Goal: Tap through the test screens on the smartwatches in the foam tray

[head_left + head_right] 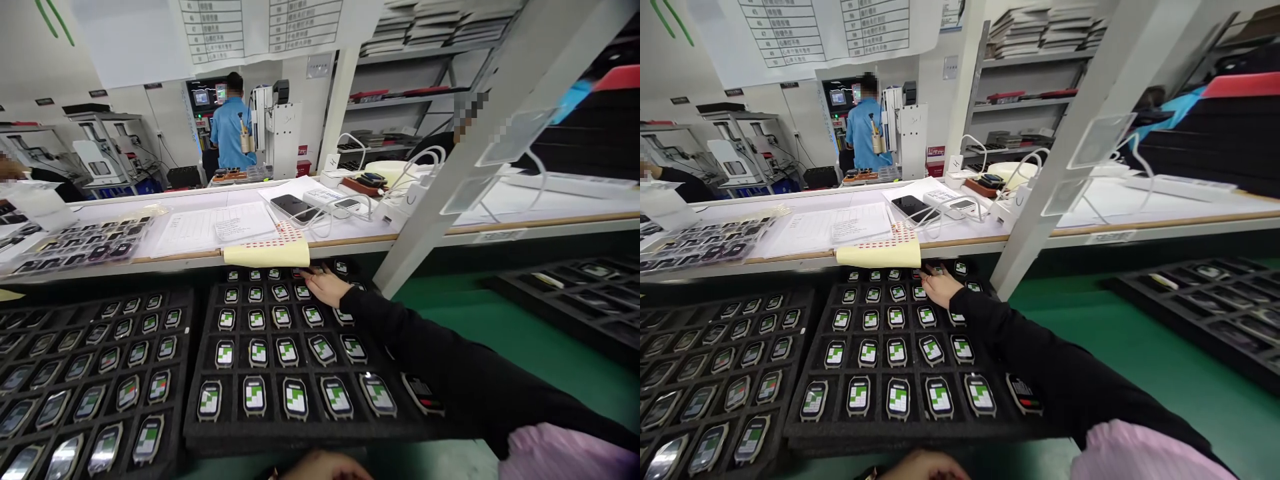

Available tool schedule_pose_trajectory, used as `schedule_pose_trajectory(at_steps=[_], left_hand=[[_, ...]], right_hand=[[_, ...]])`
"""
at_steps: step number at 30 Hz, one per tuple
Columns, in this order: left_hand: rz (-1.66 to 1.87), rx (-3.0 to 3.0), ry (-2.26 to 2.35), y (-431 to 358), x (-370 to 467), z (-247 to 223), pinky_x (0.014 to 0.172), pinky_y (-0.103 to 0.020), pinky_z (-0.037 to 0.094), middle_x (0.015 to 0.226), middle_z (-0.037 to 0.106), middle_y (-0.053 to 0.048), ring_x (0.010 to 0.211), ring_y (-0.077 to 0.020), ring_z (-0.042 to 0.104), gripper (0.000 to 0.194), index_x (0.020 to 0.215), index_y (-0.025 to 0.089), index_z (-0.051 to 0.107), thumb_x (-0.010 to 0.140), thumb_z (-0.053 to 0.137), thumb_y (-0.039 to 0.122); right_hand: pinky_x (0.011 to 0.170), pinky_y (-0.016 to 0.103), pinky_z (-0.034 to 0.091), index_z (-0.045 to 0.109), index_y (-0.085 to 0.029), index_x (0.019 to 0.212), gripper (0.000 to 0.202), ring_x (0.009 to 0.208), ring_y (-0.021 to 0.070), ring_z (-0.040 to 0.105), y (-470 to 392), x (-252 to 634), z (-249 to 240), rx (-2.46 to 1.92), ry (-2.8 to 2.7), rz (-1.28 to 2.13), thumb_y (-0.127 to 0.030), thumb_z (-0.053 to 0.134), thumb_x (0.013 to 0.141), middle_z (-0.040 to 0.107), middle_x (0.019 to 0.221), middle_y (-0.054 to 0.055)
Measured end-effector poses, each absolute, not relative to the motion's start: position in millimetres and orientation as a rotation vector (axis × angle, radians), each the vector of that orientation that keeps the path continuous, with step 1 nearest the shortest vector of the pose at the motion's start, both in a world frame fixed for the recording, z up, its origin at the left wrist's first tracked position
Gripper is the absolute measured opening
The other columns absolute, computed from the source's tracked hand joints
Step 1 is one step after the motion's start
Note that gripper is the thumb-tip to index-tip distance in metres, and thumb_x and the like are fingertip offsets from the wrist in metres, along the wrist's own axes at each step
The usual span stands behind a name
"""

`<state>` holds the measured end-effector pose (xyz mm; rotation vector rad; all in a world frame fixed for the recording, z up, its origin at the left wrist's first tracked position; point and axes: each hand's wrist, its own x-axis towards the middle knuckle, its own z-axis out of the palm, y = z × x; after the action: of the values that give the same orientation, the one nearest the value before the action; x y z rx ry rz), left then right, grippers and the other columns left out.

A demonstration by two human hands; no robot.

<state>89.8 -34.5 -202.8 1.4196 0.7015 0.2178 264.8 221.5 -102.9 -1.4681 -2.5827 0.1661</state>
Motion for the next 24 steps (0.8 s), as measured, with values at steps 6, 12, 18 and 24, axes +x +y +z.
schedule_pose_trajectory(at_steps=[6,12,18,24], left_hand=[[0.259,1.405,0.712,-35.0,89.6,-194.6,0.055,-0.021,0.028,0.068,0.049,0.0,0.058,-0.0091,0.038,0.04,0.115,0.017,0.072,0.093,0.056,0.046],[0.29,1.285,0.728,-37.6,84.5,-194.7,0.056,-0.021,0.029,0.065,0.046,0.0,0.057,-0.0086,0.034,0.08,0.114,0.013,0.072,0.077,0.056,0.082],[0.186,1.2,0.677,-36.7,47.5,-175.2,0.056,-0.019,0.026,0.072,0.044,0.001,0.059,-0.0073,0.033,0.076,0.119,0.018,0.069,0.077,0.06,0.08],[0.247,1.438,0.665,-39.0,18.1,-67.7,0.075,-0.021,0.042,0.086,0.059,-0.001,0.076,-0.0107,0.052,0.041,0.133,0.027,0.054,0.097,0.057,0.045]], right_hand=[[0.117,0.064,0.017,0.047,0.0,0.144,0.055,0.145,0.0339,0.028,211.0,272.2,-92.8,-1.434,-2.564,0.23,-0.022,0.023,0.099,0.049,0.144,0.022],[0.117,0.053,0.031,0.053,-0.011,0.143,0.055,0.139,0.0306,0.04,167.0,306.0,-70.7,-1.371,-2.526,0.372,-0.03,0.025,0.1,0.05,0.144,0.011],[0.093,0.037,0.057,0.068,-0.02,0.128,0.049,0.112,0.0289,0.066,98.5,342.9,-45.9,-1.39,-2.269,0.551,-0.041,0.034,0.099,0.068,0.123,0.003],[0.101,0.045,0.052,0.071,-0.021,0.118,0.043,0.109,0.0316,0.067,38.6,365.6,-56.8,-1.517,-1.737,0.572,-0.047,0.047,0.094,0.073,0.113,0.006]])
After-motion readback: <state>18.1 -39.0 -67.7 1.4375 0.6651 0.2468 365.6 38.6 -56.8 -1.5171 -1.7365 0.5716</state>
